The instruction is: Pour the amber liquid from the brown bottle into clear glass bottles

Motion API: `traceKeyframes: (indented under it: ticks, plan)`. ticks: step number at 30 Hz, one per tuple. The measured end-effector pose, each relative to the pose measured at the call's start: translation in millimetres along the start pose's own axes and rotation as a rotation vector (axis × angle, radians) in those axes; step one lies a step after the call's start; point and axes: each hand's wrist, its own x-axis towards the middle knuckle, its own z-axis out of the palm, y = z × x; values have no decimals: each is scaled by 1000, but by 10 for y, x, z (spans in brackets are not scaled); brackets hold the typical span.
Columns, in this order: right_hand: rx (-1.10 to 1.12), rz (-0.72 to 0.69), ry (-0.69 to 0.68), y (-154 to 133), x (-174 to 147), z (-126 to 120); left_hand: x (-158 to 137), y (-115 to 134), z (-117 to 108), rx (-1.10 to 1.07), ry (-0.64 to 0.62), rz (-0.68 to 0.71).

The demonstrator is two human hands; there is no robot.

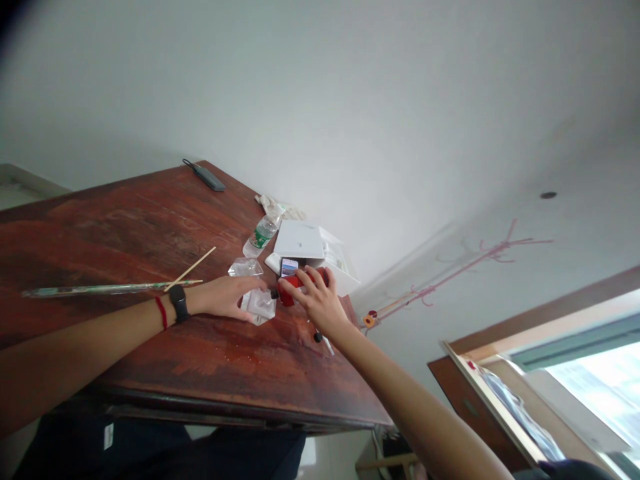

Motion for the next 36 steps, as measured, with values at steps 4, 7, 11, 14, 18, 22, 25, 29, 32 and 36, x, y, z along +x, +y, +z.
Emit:
traceKeyframes:
  ticks: [4,7,11,14,18,22,25,29,32,36]
  plan:
    - [-1,-18,6,7,25,-11,6,-27,18,-1,3,-5]
    - [3,-30,-6,16,46,-34,8,-41,20,-5,0,2]
    - [9,-41,-41,29,72,-83,6,-34,4,-10,-4,10]
    - [28,-50,-60,42,94,-113,2,-18,-16,-14,-10,8]
    - [42,-65,-63,61,122,-129,-1,-1,-37,-21,-21,8]
    - [35,-96,-64,76,134,-148,1,3,-38,-24,-27,-1]
    - [31,-110,-62,83,136,-169,3,4,-35,-28,-30,-1]
    - [34,-99,-58,75,127,-164,10,-3,-36,-31,-33,5]
    - [50,-53,-51,53,94,-110,15,-9,-37,-31,-29,4]
    - [64,25,-24,2,1,5,10,2,-37,-31,-21,1]
